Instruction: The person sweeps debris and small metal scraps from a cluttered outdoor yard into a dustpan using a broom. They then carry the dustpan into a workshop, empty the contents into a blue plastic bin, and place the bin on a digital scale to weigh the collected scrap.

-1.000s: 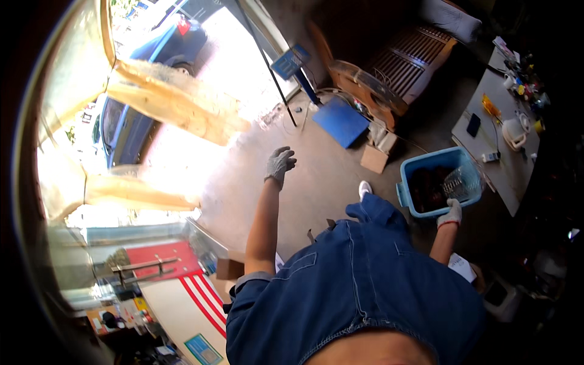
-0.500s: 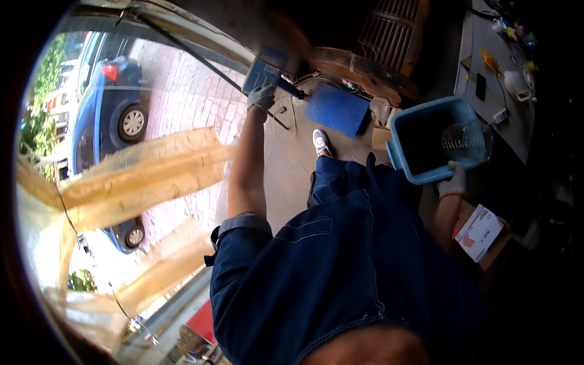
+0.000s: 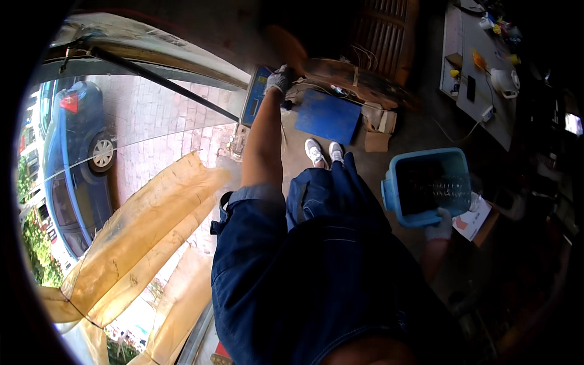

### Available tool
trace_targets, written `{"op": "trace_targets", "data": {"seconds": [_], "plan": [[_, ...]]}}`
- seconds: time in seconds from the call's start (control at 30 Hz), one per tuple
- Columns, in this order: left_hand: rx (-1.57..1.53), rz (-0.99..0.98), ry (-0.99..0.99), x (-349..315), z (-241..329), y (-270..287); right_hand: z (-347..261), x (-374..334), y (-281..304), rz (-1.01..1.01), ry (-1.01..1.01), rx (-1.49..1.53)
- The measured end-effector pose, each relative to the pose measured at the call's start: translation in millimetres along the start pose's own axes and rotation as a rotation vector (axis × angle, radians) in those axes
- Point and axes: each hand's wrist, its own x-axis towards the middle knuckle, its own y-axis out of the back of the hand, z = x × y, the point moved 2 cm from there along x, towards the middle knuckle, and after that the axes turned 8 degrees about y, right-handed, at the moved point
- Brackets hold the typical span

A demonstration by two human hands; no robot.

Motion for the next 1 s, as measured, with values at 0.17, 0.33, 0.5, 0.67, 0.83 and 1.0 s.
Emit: {"op": "trace_targets", "data": {"seconds": [0.17, 0.33, 0.5, 0.67, 0.83, 1.0], "plan": [[-1.744, -0.36, 0.265, -53, 125, 9, 9, 1, -21, 0.045, 0.106, 0.006], [-1.928, -0.243, -0.137, -125, 194, 124, 13, 34, -26, 0.019, 0.003, 0.014], [-1.709, -0.222, -0.376, -224, 231, 212, 16, 43, -68, 0.008, -0.037, -0.011], [-1.223, -0.103, -0.028, -320, 224, 247, 27, 75, -89, -0.034, -0.123, -0.093], [-0.633, 0.335, 0.284, -388, 197, 275, 27, 78, -118, -0.045, -0.133, -0.192], [0.077, 0.258, 0.212, -439, 115, 322, 24, 74, -136, -0.117, -0.133, -0.192]]}}
